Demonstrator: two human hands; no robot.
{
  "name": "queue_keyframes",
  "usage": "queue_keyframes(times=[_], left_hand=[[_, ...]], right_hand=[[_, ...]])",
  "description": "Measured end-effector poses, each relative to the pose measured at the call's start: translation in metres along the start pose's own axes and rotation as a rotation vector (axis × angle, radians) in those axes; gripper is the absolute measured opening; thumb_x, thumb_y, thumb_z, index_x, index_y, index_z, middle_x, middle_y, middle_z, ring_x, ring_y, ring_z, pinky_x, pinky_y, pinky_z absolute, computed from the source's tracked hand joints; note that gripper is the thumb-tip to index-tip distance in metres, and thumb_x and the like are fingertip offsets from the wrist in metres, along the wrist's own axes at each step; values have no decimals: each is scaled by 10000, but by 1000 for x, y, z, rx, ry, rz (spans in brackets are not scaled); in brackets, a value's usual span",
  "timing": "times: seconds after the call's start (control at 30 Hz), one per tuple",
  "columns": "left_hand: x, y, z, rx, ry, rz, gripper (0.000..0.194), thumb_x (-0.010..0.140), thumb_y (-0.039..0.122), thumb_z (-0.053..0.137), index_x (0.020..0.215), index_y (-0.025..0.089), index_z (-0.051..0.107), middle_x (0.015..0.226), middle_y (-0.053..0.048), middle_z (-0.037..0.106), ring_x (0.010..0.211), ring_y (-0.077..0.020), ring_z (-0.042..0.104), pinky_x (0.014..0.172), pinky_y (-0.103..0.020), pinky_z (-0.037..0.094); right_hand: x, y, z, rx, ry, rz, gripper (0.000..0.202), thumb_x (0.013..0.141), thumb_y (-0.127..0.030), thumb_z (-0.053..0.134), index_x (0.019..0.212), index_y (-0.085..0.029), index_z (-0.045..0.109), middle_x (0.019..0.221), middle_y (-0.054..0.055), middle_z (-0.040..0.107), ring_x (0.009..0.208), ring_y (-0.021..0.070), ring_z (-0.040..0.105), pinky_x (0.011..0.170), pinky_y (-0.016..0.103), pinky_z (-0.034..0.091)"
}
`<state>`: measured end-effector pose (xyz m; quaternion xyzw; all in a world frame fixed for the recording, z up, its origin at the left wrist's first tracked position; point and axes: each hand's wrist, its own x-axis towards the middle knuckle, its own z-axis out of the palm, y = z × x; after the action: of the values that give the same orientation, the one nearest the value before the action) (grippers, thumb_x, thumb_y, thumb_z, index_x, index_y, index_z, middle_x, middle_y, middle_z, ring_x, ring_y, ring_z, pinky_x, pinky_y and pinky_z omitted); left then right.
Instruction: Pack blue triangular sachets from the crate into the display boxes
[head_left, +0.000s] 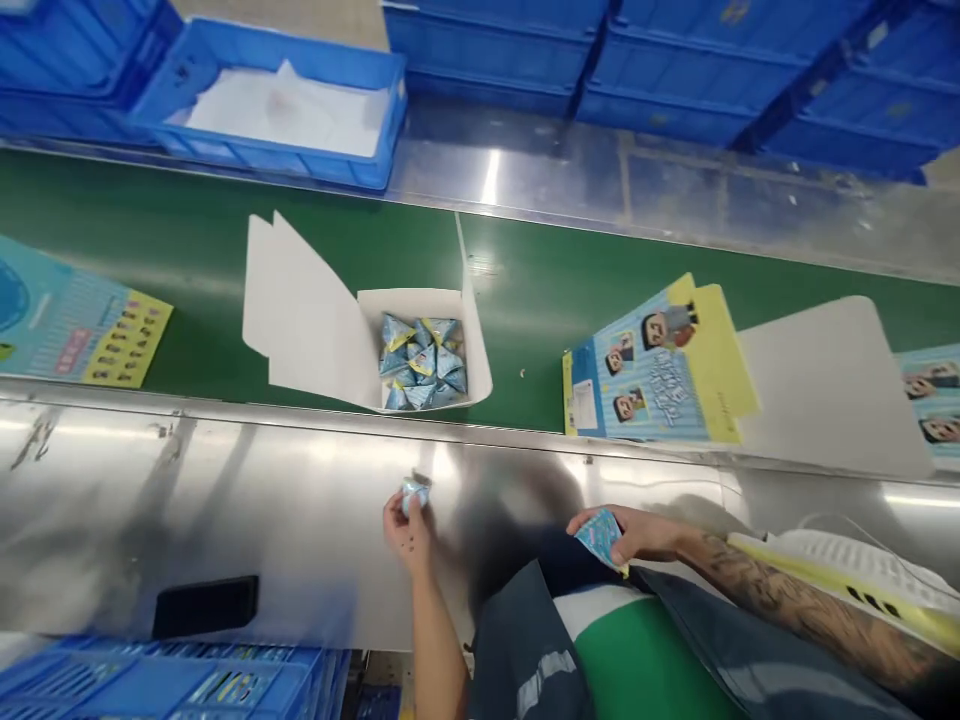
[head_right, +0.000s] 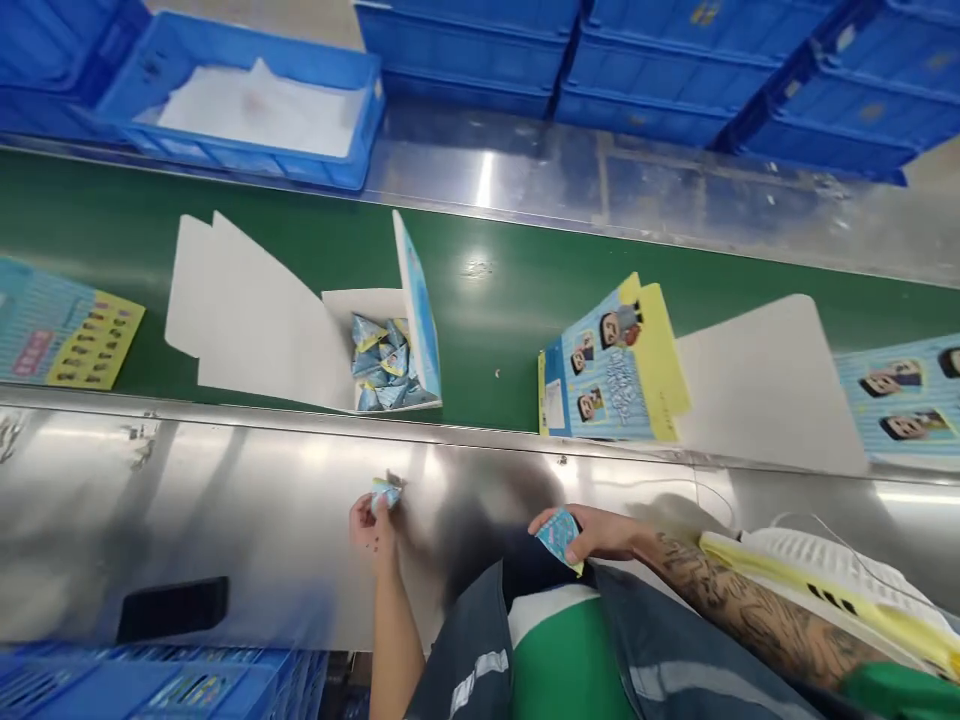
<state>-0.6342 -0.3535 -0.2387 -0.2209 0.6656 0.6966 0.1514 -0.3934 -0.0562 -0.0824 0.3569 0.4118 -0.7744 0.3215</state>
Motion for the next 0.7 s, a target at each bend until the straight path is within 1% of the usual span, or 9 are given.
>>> queue_keyframes(times=[0.07, 0.13, 0.2, 0.27, 0.37, 0.43, 0.47, 0.6, 0.7], left_hand=[[22, -1, -21, 50, 125, 69, 134, 932, 254, 780, 1027, 225, 691, 949, 40, 666, 937, -129, 628, 885, -241, 519], [34, -7, -33, 121, 173, 86, 125, 957, 295, 734, 1044, 230, 674, 917, 31, 638, 837, -152, 633, 768, -288, 553], [39, -15, -37, 204, 189, 90, 183, 940, 334, 739, 1068, 223, 671, 898, 22, 635, 747, -163, 633, 680, -319, 563], [40, -25, -37, 278, 240, 111, 234, 916, 360, 739, 1073, 204, 665, 883, 14, 638, 706, -159, 627, 637, -321, 562], [42, -38, -36, 342, 311, 134, 303, 895, 413, 705, 1075, 176, 649, 863, 1, 643, 654, -145, 610, 571, -304, 544], [43, -44, -36, 362, 296, 132, 357, 878, 456, 706, 1081, 168, 648, 857, -4, 648, 622, -137, 603, 557, -306, 549], [42, -46, -36, 369, 285, 129, 380, 870, 477, 709, 1083, 168, 648, 853, -4, 647, 613, -135, 600, 553, -307, 551], [34, -51, -33, 390, 252, 120, 441, 863, 537, 695, 1105, 173, 638, 882, -18, 655, 664, -163, 642, 563, -320, 563], [26, -53, -30, 411, 234, 115, 451, 877, 559, 668, 1114, 177, 636, 887, -23, 667, 656, -171, 651, 584, -342, 565]], right_hand=[[14, 1, -2, 15, 41, 16, 655, 522, -506, 994, 1068, -230, 761, 897, 44, 633, 777, 179, 562, 651, 316, 461], [27, 5, -4, 55, 78, 9, 668, 578, -527, 979, 1102, -185, 745, 871, 34, 632, 751, 160, 559, 655, 298, 457], [35, 8, -4, 99, 116, 2, 670, 619, -532, 973, 1129, -178, 722, 825, 15, 628, 710, 145, 559, 654, 291, 462], [40, 9, -1, 138, 144, -8, 659, 659, -522, 965, 1148, -177, 688, 837, 11, 647, 723, 144, 603, 682, 288, 486], [44, 5, 2, 162, 125, 2, 665, 747, -507, 922, 1235, -175, 617, 1031, 77, 729, 871, 196, 724, 756, 304, 531], [45, 4, 1, 153, 123, 37, 704, 757, -495, 913, 1288, -179, 575, 1138, 114, 746, 922, 226, 759, 757, 306, 540], [47, 4, -1, 138, 137, 54, 721, 743, -478, 920, 1297, -182, 566, 1143, 111, 749, 904, 220, 760, 746, 301, 539], [54, 8, -7, 47, 217, 60, 732, 692, -392, 922, 1303, -192, 572, 995, 23, 719, 754, 131, 674, 624, 242, 469], [59, 11, -7, 13, 244, 57, 761, 687, -374, 891, 1348, -197, 558, 896, -26, 658, 676, 105, 610, 545, 230, 382]])
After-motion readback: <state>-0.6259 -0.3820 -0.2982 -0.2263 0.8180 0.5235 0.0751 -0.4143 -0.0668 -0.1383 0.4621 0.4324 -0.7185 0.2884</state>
